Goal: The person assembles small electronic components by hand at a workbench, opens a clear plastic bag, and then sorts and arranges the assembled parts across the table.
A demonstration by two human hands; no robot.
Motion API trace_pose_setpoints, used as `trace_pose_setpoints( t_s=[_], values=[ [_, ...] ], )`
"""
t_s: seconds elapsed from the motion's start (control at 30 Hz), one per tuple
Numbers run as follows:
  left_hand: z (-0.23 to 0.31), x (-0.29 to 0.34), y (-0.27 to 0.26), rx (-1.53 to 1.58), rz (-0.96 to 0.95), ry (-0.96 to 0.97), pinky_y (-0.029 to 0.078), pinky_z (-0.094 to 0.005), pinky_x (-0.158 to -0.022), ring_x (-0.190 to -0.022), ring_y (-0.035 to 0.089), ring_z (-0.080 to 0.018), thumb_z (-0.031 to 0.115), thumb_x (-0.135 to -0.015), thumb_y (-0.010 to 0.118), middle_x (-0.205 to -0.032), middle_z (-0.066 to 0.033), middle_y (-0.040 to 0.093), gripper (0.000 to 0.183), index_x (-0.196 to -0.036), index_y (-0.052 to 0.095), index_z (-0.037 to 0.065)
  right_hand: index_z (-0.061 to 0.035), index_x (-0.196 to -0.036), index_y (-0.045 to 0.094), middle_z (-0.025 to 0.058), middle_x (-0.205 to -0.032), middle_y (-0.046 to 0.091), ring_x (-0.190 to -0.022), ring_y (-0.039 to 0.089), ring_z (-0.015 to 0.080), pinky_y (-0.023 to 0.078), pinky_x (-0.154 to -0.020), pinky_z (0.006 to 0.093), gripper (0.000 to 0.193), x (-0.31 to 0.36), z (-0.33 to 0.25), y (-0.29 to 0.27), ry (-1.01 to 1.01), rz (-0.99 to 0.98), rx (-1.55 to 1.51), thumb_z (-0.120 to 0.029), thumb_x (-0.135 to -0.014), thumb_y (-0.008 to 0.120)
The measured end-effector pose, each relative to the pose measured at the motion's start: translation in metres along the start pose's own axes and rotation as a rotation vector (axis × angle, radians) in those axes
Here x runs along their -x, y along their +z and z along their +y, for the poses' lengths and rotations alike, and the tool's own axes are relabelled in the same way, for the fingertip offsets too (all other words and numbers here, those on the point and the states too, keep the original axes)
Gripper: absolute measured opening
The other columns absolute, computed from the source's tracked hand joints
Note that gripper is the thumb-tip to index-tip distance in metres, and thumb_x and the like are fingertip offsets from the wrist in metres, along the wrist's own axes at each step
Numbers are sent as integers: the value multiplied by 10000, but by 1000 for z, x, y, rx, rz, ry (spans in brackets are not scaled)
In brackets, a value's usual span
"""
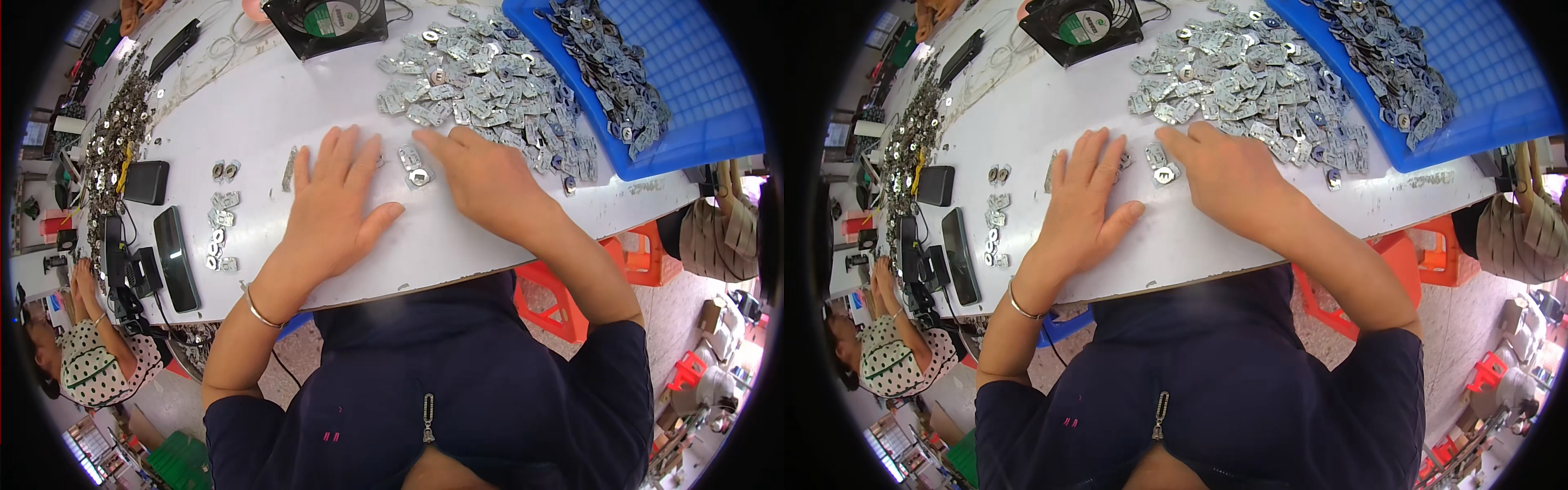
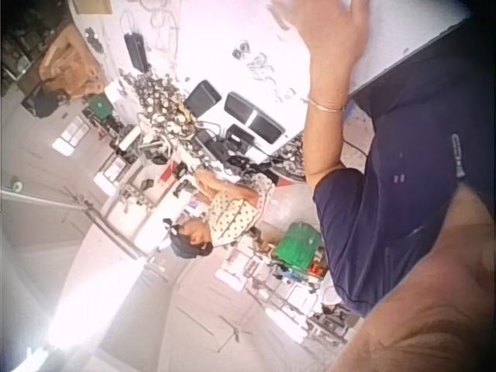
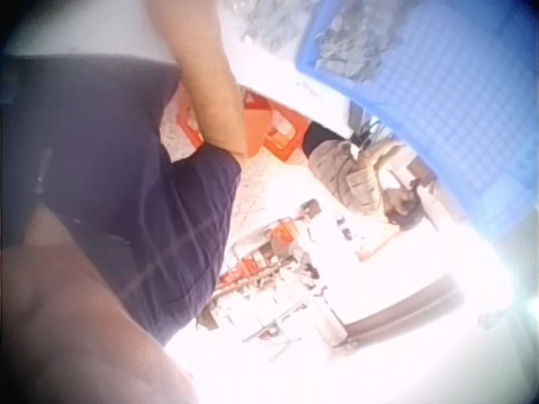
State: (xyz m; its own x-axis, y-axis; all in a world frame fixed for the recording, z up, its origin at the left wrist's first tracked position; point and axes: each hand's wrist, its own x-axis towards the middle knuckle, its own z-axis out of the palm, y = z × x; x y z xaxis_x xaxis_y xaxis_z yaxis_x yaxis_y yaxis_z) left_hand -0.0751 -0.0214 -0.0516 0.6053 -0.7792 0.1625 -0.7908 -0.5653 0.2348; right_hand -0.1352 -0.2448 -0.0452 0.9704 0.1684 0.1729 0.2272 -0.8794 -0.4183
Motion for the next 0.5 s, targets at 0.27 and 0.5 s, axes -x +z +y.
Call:
trace_pose_setpoints(
  t_s=[0.27, 0.5],
  values=[
    [-1, 19, -1, -97, -14, -67, 144, -661, -1074, -1386, 273, -445, 523, -849, 625, -1469, -291, 331, 871, -1416, 342, -75, -73, -1299, 528, 165, -831, 659, -717, 647, 352, 510, -615, 458, 433, -8, -4, 0, 66, -44, 130, -65, -867, 497],
    [5, 10, -1, -27, 27, -49, 152, -670, -1058, -1374, 282, -445, 530, -833, 640, -1449, -286, 350, 859, -1389, 379, -71, -123, -1314, 539, 149, -836, 663, -736, 652, 347, 512, -626, 439, 452, -5, -7, -11, 79, -105, 124, -64, -868, 489]
  ],
)
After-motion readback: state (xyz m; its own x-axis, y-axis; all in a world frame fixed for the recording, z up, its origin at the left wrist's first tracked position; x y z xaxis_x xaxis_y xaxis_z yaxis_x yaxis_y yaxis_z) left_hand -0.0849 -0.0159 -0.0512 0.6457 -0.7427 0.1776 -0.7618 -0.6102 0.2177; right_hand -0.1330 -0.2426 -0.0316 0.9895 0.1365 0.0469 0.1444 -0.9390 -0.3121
